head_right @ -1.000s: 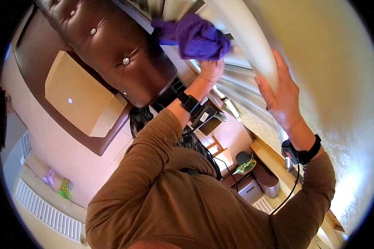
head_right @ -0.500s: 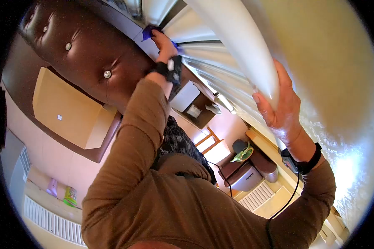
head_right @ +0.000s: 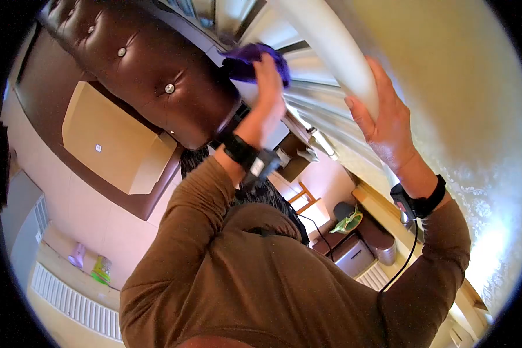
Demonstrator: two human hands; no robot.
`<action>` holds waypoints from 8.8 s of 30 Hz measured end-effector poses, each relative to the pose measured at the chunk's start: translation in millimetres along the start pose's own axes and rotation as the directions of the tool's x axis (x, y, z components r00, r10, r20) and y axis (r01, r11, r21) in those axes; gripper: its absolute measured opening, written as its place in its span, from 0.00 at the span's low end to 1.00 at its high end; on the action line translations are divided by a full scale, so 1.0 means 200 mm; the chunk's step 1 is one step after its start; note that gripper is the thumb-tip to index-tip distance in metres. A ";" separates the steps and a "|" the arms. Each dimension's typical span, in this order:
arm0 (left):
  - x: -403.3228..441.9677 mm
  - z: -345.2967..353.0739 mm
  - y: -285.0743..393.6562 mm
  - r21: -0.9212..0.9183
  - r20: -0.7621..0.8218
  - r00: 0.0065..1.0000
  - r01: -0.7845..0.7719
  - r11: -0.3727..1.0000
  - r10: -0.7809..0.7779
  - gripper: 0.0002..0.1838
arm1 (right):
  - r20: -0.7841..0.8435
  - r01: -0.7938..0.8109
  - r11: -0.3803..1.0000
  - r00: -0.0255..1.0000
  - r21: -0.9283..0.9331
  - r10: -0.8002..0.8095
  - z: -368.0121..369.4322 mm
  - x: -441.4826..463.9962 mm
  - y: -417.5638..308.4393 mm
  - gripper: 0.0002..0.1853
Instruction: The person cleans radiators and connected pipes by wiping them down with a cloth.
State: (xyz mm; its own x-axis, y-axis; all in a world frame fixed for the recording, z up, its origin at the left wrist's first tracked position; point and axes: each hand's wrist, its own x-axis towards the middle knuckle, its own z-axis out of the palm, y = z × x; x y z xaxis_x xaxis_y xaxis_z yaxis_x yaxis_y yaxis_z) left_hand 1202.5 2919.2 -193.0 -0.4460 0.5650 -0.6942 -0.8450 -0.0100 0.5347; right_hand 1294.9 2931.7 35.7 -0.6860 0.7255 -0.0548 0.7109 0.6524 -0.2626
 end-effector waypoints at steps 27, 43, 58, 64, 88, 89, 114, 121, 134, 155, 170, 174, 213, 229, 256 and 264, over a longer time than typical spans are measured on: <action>0.67 -0.40 -0.74 -0.227 -0.205 0.928 0.264 0.937 -0.311 0.26 | 0.118 -0.217 0.966 0.972 0.142 0.201 0.00 -0.02 0.04 0.31; -0.45 0.00 -0.09 -0.178 0.292 0.919 0.324 0.929 -0.265 0.14 | -0.033 0.018 0.997 0.999 -0.075 -0.020 0.02 -0.02 0.02 0.29; 0.41 -0.34 -0.64 -0.404 0.041 0.879 0.449 0.797 -0.475 0.15 | 0.027 -0.025 1.000 0.999 0.009 0.025 0.00 0.00 0.02 0.30; 0.59 -0.44 -0.70 -0.398 0.132 0.866 0.492 0.774 -0.482 0.15 | 0.054 -0.046 0.998 0.998 0.038 0.044 0.00 -0.01 0.05 0.30; -0.65 -0.35 0.11 0.187 0.263 0.879 0.359 0.914 -0.399 0.23 | -0.254 0.228 0.973 0.939 -0.045 -0.232 0.00 -0.05 0.07 0.31; -0.64 -0.39 0.12 0.176 0.307 0.858 0.374 0.911 -0.412 0.26 | -0.452 0.367 0.910 0.790 -0.194 -0.415 0.02 -0.08 0.07 0.29; -0.49 -0.70 0.18 0.714 0.643 0.761 -0.637 -0.290 -0.088 0.20 | 0.692 -0.250 -0.892 0.716 0.376 0.091 1.61 -0.80 -0.14 0.15; -0.23 -0.56 0.47 0.178 0.963 0.253 -0.859 -0.480 -0.095 0.15 | 0.759 0.006 -0.908 0.546 0.418 0.354 1.81 -0.77 0.02 0.12; 0.14 -0.63 0.52 0.018 0.980 0.134 -0.792 -0.611 -0.145 0.13 | 0.226 -0.399 0.004 0.529 0.917 0.818 2.17 0.12 0.30 0.22; 0.18 -0.60 0.54 0.127 0.959 0.231 -0.870 -0.476 -0.166 0.11 | 0.478 -0.173 -0.652 0.816 0.739 0.325 2.09 0.54 0.08 0.20; 0.15 -0.60 0.51 0.093 0.945 0.251 -0.823 -0.561 -0.211 0.12 | 0.313 0.005 -0.380 0.557 0.925 0.769 2.26 -0.20 0.41 0.14; 0.15 -0.60 0.51 0.081 0.948 0.241 -0.813 -0.576 -0.208 0.13 | -0.006 -0.552 0.297 0.467 0.779 0.884 2.24 -0.52 0.51 0.20; -0.04 -0.57 0.59 0.051 0.781 0.543 -0.550 -0.834 -0.310 0.23 | -0.693 -0.324 0.945 0.673 0.039 0.259 -0.03 -1.09 0.06 0.19; 0.07 -0.68 0.67 0.021 0.987 0.105 -0.828 -0.560 -0.119 0.18 | -0.489 0.199 0.975 0.863 0.102 -0.125 -0.04 0.23 -0.33 0.23; 0.16 -0.72 0.67 0.142 0.988 0.157 -0.929 -0.342 -0.015 0.19 | -0.546 0.117 0.992 0.829 -0.048 -0.124 0.28 2.30 -1.29 0.29; 0.20 -0.73 0.66 0.108 0.993 0.119 -0.916 -0.385 -0.004 0.17 | -0.476 0.160 0.985 0.862 -0.068 -0.173 0.26 2.47 -1.54 0.30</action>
State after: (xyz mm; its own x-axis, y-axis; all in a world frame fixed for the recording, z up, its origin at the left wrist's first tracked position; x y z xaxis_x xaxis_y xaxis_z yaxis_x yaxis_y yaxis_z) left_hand 1031.0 2819.8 -220.8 0.2434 0.8865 0.3936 0.7662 -0.4245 0.4824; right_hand 729.1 3078.7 39.7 -0.6408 0.6169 0.4570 0.6010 0.7735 -0.2014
